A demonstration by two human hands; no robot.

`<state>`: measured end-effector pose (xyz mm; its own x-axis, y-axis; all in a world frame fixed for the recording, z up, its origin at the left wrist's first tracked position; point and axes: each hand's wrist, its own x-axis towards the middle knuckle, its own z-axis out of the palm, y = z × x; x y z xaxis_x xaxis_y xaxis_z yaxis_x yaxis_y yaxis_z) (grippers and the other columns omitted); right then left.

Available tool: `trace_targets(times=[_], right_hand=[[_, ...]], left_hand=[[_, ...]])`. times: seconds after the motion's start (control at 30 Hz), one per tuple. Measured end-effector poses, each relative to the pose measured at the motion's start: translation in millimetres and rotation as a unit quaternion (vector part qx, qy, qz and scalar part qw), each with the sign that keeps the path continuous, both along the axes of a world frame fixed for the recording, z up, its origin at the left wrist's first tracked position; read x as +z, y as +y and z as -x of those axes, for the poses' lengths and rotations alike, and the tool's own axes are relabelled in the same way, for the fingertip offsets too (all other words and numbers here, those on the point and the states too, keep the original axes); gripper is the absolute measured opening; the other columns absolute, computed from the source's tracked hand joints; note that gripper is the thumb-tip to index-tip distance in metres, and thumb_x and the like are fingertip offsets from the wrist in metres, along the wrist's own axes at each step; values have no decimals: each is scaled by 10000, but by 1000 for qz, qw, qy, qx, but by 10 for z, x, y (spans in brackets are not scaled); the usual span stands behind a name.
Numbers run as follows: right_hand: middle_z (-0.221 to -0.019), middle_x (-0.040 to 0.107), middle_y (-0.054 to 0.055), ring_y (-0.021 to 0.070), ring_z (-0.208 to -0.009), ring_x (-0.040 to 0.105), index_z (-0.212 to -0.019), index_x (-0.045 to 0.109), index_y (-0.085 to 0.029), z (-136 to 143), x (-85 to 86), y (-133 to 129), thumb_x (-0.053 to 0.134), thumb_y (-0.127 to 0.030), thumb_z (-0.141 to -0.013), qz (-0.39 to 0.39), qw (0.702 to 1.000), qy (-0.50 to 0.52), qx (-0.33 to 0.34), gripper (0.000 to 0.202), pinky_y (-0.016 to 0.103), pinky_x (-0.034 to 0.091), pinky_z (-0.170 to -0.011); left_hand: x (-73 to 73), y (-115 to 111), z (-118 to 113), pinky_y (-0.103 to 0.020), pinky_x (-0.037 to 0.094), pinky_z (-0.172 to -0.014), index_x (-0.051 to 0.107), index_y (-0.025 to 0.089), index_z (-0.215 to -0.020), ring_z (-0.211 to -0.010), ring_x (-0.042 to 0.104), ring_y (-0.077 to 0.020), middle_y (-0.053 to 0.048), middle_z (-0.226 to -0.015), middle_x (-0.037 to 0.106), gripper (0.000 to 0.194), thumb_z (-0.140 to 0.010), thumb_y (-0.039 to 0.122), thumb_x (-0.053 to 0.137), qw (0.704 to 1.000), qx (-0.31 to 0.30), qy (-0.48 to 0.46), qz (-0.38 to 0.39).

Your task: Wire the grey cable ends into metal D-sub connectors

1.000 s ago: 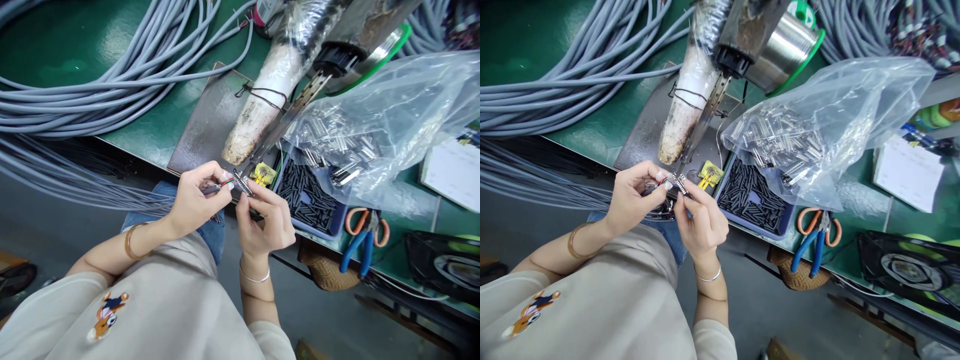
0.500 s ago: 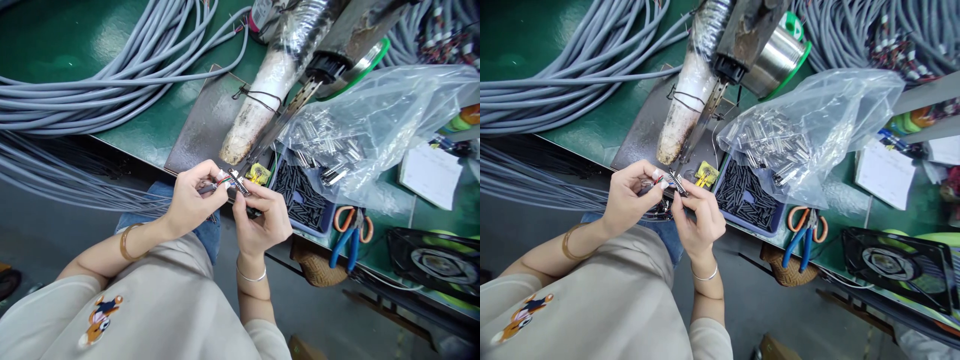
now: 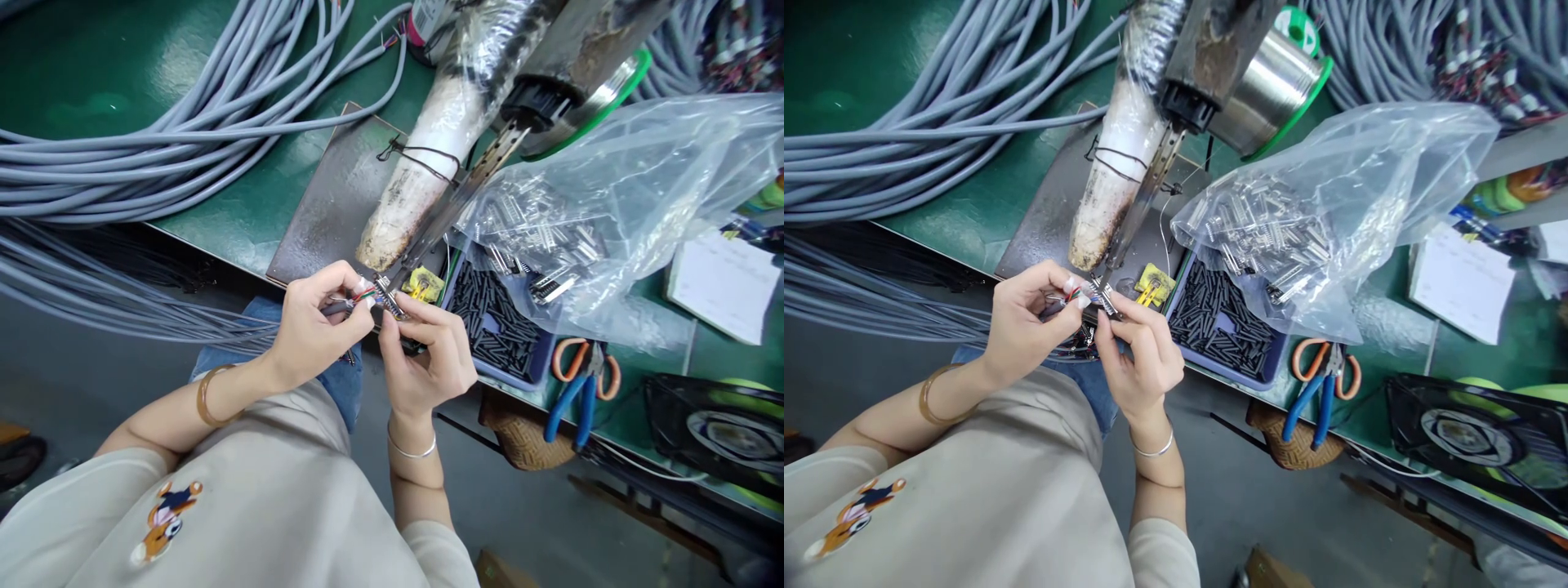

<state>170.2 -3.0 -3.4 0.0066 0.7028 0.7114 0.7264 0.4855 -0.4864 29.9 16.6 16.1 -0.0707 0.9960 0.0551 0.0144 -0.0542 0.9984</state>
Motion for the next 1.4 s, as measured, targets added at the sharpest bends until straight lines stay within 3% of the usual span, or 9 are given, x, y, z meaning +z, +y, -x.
trace_targets(times=[0.5, 0.77, 0.9, 1.23, 1.4], right_hand=[[-983, 789, 10, 138, -853, 757, -841, 650, -225, 8, -9, 33, 793, -131, -834, 6, 1000, 19, 5, 172, 265, 639, -752], [-988, 785, 18, 139, -874, 755, -856, 671, -219, 22, 22, 48, 816, -130, -818, -2, 1000, 13, 0, 175, 265, 641, -775], [-1010, 788, 14, 138, -880, 759, -874, 685, -224, 34, 34, 38, 809, -136, -826, -13, 1000, -5, -8, 159, 257, 641, -776], [-1024, 804, 50, 125, -899, 772, -881, 649, -192, -73, -53, -1, 781, -107, -845, -46, 996, -72, 29, 161, 207, 617, -810], [-978, 800, 16, 144, -890, 769, -884, 639, -212, -101, 21, -19, 718, -114, -895, 57, 997, 44, 29, 126, 269, 631, -770]], left_hand=[[-6, 7, -14, -201, 455, -570, 556, 191, -700, -640, 544, -104, 21, -668, 576, 154, -763, 131, 683, 1000, 12, 12, -12], [-10, 7, -27, -178, 305, -441, 561, 186, -731, -504, 388, -50, 45, -637, 527, 126, -806, 137, 650, 998, 10, 34, -48], [17, 29, -9, -168, 339, -470, 556, 182, -725, -523, 423, -51, 48, -633, 532, 120, -797, 128, 635, 997, 12, 38, -61], [67, 43, 49, -171, 394, -510, 555, 172, -694, -584, 500, -74, 19, -642, 579, 119, -733, 174, 667, 998, -35, 2, 46], [63, 74, 96, -161, 387, -475, 615, 151, -700, -502, 453, -42, 39, -590, 579, 162, -693, 200, 770, 976, -112, -126, 141]])
